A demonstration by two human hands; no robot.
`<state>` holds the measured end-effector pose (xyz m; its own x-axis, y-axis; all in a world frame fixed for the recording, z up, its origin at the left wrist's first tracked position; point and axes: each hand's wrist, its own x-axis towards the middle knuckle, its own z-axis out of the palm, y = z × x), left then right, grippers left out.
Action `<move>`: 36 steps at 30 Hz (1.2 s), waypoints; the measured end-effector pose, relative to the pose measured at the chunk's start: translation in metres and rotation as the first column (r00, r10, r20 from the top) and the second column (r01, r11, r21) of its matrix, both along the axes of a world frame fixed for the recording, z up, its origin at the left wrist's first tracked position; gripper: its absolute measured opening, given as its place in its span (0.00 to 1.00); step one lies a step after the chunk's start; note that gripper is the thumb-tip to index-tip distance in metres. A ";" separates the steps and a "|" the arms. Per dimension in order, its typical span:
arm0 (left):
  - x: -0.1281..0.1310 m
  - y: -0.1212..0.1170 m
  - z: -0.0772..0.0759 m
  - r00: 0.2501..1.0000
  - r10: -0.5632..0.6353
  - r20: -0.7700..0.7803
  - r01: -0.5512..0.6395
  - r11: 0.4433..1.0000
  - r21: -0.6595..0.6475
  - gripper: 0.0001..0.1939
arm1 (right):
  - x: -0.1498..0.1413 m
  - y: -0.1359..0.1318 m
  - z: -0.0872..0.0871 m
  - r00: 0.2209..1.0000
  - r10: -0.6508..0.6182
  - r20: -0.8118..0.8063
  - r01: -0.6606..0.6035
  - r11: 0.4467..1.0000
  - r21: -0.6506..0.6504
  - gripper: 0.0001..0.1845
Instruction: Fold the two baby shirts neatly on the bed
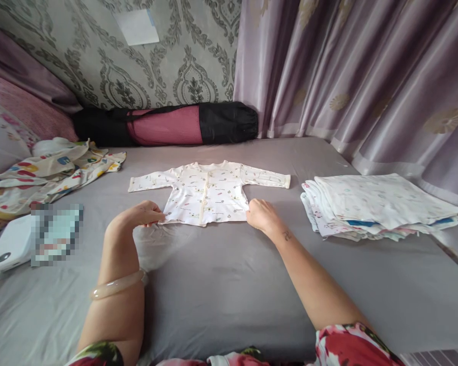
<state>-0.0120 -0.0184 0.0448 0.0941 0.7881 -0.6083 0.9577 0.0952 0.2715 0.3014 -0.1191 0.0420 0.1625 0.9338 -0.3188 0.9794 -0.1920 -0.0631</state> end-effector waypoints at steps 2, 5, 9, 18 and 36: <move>0.000 -0.001 0.001 1.000 0.006 0.010 -0.006 1.000 -0.001 0.04 | -0.001 0.001 0.000 1.000 -0.011 -0.017 0.011 1.000 -0.013 0.16; 0.001 -0.002 0.001 1.000 0.022 0.015 -0.022 1.000 0.001 0.05 | 0.000 0.003 -0.002 0.997 -0.049 -0.052 0.048 0.999 -0.009 0.16; -0.002 -0.003 0.001 1.000 0.002 0.018 -0.002 1.000 0.002 0.04 | 0.007 0.005 -0.001 0.992 -0.080 -0.092 0.077 0.996 -0.041 0.14; -0.008 -0.001 -0.003 1.000 -0.012 -0.001 0.012 1.000 -0.004 0.04 | 0.016 0.005 0.008 0.995 -0.092 -0.044 0.087 0.992 -0.096 0.15; 0.117 -0.031 -0.033 0.812 -0.581 0.057 0.402 0.627 0.667 0.14 | 0.026 0.072 -0.032 0.972 0.200 0.125 -0.234 0.885 0.403 0.20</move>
